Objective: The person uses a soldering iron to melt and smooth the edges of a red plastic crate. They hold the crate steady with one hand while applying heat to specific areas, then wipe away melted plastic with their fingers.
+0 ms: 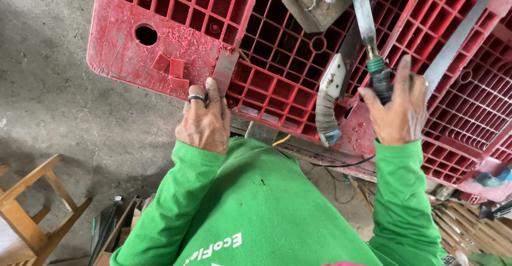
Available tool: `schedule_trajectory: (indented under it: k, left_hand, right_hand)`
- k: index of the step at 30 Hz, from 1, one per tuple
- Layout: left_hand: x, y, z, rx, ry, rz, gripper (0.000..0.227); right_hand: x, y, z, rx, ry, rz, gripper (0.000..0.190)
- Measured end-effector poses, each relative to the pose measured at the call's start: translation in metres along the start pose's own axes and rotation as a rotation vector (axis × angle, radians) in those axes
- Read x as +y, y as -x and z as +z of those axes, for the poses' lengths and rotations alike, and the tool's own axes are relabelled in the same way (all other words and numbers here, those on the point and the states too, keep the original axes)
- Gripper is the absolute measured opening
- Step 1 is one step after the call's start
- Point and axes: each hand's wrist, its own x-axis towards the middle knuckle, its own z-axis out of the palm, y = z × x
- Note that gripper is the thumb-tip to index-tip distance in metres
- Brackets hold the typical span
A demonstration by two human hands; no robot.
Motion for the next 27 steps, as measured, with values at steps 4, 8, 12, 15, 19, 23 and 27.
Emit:
schedule_trajectory:
  k: [4, 8, 12, 15, 19, 23, 27]
  left_hand:
    - [0.0, 0.0, -0.002, -0.032, 0.006, -0.041, 0.058]
    - [0.001, 0.001, -0.001, 0.036, 0.014, -0.004, 0.058]
    - [-0.001, 0.007, 0.003, 0.051, 0.011, -0.011, 0.059]
    - [0.002, 0.007, 0.01, 0.043, 0.005, -0.06, 0.059]
    - [-0.003, 0.009, 0.012, -0.038, 0.121, -0.027, 0.062]
    - [-0.008, 0.005, 0.006, -0.114, 0.164, 0.007, 0.066]
    - [-0.009, 0.004, 0.003, -0.057, 0.198, 0.008, 0.067]
  right_hand:
    - [-0.018, -0.024, -0.01, 0.162, -0.224, -0.147, 0.065]
    - [-0.039, -0.108, 0.003, 0.179, 0.054, -0.449, 0.049]
    - [-0.066, -0.183, 0.015, 0.141, 0.297, -0.711, 0.024]
    - [-0.085, -0.187, 0.006, 0.17, 0.292, -0.806, 0.009]
    - [-0.121, -0.163, -0.016, -0.001, -0.325, -0.772, 0.009]
    - [-0.172, -0.133, -0.019, -0.181, -0.858, -0.681, 0.014]
    - [-0.217, -0.125, 0.01, -0.06, -0.694, -0.803, 0.02]
